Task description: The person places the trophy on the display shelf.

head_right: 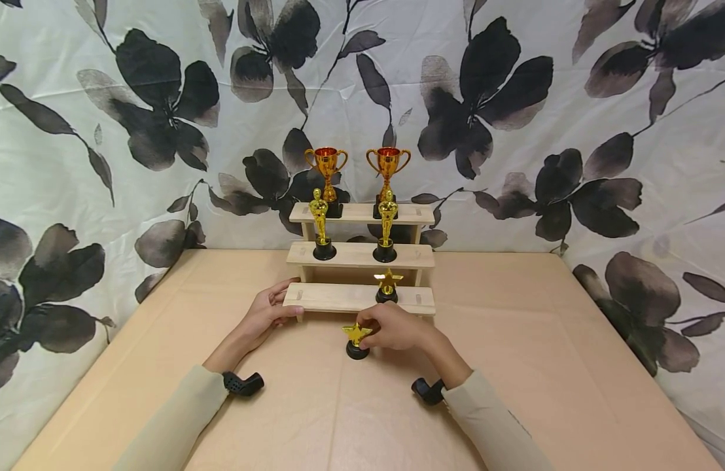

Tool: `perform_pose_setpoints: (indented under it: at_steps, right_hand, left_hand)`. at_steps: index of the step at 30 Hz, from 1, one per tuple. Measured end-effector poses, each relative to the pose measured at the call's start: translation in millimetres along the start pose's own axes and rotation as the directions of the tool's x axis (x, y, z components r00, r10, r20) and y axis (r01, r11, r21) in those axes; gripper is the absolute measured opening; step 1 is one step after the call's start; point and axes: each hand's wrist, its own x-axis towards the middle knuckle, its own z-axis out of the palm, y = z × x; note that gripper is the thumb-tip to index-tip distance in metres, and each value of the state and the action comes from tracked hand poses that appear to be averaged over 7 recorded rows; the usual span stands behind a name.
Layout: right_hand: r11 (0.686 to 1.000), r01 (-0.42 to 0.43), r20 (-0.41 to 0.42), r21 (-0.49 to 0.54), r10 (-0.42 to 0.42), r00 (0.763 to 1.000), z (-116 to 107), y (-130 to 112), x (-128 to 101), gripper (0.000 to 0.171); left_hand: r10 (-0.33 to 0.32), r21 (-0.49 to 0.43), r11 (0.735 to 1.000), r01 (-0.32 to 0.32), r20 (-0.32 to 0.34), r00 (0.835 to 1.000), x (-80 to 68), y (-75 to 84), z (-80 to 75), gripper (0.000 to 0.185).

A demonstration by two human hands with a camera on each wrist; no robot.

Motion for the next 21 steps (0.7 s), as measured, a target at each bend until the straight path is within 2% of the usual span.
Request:
perform_pose_setpoints:
  at_steps: [21]
  right_hand:
    - [1.0,-0.002,-0.021,-0.028,0.002,1.0,3.3,-2.9,2.5,0.012]
  left_hand:
    - [-0.002,0.011,1.0,0.002,-0.004,1.0,-0.7,1.6,0.3,0.083]
